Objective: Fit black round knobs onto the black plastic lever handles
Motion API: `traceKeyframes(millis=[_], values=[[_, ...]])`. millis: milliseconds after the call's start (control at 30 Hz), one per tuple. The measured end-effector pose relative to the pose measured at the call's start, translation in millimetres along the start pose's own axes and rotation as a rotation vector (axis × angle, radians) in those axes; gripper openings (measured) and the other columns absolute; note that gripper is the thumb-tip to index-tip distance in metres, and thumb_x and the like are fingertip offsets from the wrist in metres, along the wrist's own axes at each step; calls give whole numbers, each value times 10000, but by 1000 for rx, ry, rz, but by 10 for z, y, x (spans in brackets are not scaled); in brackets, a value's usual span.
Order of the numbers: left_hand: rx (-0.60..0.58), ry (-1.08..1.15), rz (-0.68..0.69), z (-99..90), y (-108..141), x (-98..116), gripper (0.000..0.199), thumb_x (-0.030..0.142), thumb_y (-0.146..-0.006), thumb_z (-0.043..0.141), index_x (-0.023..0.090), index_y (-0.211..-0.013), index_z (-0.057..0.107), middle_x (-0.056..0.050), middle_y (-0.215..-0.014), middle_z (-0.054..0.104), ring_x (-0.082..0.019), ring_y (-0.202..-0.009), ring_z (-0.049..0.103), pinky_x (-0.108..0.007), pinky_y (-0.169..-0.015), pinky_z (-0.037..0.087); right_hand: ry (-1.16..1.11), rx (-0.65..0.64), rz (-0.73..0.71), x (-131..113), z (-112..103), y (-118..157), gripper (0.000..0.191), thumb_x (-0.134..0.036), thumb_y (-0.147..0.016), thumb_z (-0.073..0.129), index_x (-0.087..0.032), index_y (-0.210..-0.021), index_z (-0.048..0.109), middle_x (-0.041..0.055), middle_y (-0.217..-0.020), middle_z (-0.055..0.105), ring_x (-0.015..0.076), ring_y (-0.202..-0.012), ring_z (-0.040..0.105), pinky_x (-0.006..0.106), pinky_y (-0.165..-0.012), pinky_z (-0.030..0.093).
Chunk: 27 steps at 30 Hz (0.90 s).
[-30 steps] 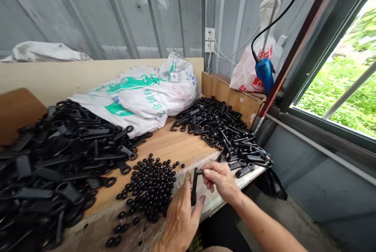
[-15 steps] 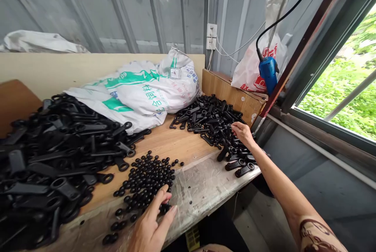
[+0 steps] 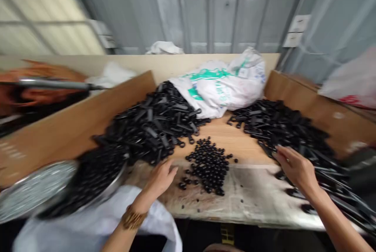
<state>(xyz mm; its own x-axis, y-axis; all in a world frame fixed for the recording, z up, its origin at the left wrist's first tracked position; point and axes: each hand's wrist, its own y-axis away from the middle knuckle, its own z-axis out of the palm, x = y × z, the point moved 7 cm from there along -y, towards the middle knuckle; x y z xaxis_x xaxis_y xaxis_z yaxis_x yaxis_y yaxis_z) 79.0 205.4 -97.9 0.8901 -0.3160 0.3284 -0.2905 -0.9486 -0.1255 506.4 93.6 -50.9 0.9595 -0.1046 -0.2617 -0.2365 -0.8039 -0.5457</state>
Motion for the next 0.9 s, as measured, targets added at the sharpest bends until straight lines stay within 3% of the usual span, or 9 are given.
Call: traceKeyframes(millis=[133, 200, 300, 433, 600, 733, 900], values=[[-23, -153, -188, -143, -35, -381, 278, 201, -814, 446, 165, -1049, 591, -89, -1031, 647, -212, -936, 611, -311, -830, 448, -139, -146, -269, -672, 710, 349, 330, -398, -861, 452, -229, -1068, 645, 85, -1061, 655, 238, -952, 610, 326, -765, 498], [-12, -190, -209, -176, -61, -445, 264, 198, -825, 446, 182, -1048, 588, -73, -1032, 641, -195, -943, 601, -287, -826, 435, -128, -225, -360, -933, 997, 456, 317, -322, -862, 440, -238, -1098, 635, 85, -1103, 636, 248, -984, 588, 357, -783, 500], [28, -241, -199, -213, -167, -450, 256, 199, -834, 442, 175, -1044, 587, -77, -1027, 628, -196, -963, 577, -286, -838, 415, -99, -260, -410, -1134, 1249, 513, 308, -230, -849, 436, -223, -1072, 648, 96, -1113, 629, 260, -996, 567, 375, -778, 498], [84, -299, -157, -205, -432, -322, 243, 198, -841, 413, 135, -969, 610, -120, -941, 620, -241, -907, 560, -345, -815, 411, -92, -213, -389, -1156, 1351, 540, 305, -185, -858, 412, -198, -1022, 668, 105, -1045, 655, 254, -954, 576, 365, -754, 491], [65, -311, 107, 48, -925, 221, 230, 187, -850, 404, 178, -927, 621, -97, -952, 590, -240, -986, 491, -355, -872, 374, -104, -200, -400, -1193, 1316, 559, 293, -188, -858, 443, -225, -1077, 634, 85, -1013, 653, 229, -900, 583, 331, -724, 473], [6, -325, 300, 299, -1396, 635, 267, 124, -817, 443, 198, -1005, 618, -112, -1151, 519, -274, -1178, 370, -420, -963, 298, -100, -191, -416, -1250, 1270, 532, 272, -154, -847, 454, -242, -1025, 640, 76, -949, 648, 215, -823, 583, 311, -665, 452], [-73, -332, 401, 474, -1866, 842, 251, 51, -768, 472, 134, -909, 661, -164, -1255, 466, -333, -1280, 261, -508, -1013, 187, -219, -146, -377, -1158, 1242, 483, 255, -154, -872, 406, -204, -967, 638, 87, -884, 658, 202, -778, 589, 307, -673, 462]])
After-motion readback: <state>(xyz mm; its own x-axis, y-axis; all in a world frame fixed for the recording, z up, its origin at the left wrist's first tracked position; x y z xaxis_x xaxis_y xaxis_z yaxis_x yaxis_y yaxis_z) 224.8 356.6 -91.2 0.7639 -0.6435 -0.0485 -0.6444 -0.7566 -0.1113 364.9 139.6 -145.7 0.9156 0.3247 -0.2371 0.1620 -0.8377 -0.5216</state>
